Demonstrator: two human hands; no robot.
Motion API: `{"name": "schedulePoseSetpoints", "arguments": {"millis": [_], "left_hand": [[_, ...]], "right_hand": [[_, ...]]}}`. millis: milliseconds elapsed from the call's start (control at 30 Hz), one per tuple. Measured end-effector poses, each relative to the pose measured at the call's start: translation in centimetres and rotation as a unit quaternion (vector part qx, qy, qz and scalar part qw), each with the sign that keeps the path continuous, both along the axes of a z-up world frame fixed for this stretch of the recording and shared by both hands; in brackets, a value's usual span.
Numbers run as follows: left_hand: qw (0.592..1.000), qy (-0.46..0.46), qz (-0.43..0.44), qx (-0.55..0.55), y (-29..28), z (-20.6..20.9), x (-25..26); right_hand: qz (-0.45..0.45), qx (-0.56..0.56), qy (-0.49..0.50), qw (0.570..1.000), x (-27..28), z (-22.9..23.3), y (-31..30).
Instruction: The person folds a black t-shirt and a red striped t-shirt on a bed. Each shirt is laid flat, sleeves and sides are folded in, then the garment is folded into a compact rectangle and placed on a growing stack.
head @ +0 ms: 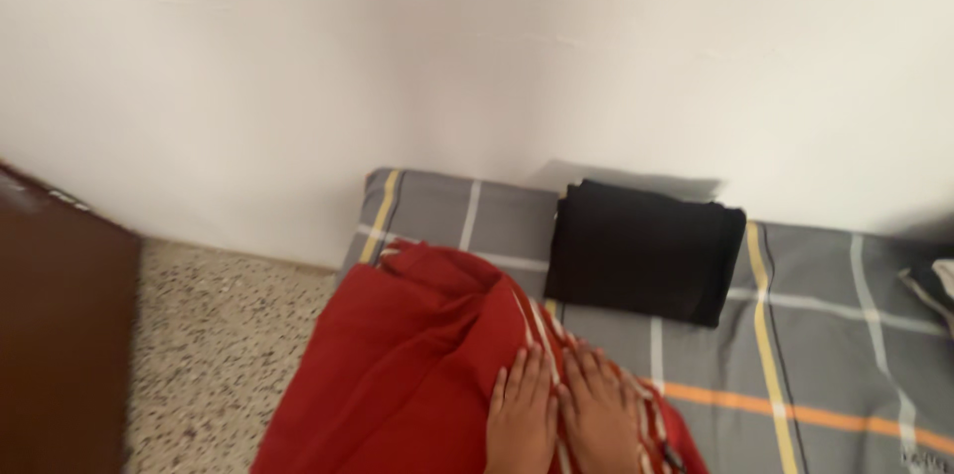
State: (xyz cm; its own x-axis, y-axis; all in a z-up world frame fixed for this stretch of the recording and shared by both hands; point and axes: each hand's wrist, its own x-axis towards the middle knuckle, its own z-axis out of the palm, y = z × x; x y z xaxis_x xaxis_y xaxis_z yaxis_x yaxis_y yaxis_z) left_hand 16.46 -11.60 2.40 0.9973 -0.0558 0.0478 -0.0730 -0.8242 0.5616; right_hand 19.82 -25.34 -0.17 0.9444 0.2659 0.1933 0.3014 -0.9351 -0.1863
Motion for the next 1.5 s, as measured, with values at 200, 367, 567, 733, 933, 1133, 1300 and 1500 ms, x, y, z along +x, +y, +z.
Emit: {"name": "schedulePoseSetpoints", "arguments": {"millis": [200,367,567,733,933,1133,1300,1500], "left_hand": [[0.998,0.051,0.039,0.001,5.2,-0.3,-4.7],[0.950,-0.060,0.297,0.073,15.2,-0.5,-6.2],[0.853,0.199,0.480,0.042,25.4,-1.8,-6.9],[0.831,0.209,0.514,0.033,27.6,-2.5,-7.0],[0.879,0.161,0.442,0.081,27.9,-2.5,-11.1],[0.830,0.227,0.479,0.174,26.6,-3.7,-17.5],[0.860,0.246,0.413,0.170,29.8,-3.9,-21.5],[0.903,0.152,0.384,0.115,31.2,-4.3,-23.2]], "right_hand": [[-0.123,0.020,0.140,0.982,-1.5,0.9,-1.9],[-0.243,0.039,0.118,0.962,-1.2,0.8,-5.8],[-0.203,0.126,0.123,0.963,-1.9,1.4,-8.3],[-0.301,0.114,0.041,0.946,-1.4,3.3,-9.3],[-0.288,0.003,0.040,0.957,-5.1,1.8,-7.1],[0.084,-0.072,-0.315,0.943,-14.3,-3.0,-4.6],[-0.092,-0.010,-0.102,0.990,-16.7,-2.8,-5.9],[-0.262,-0.092,0.076,0.958,-16.5,-0.2,-6.6]]}}
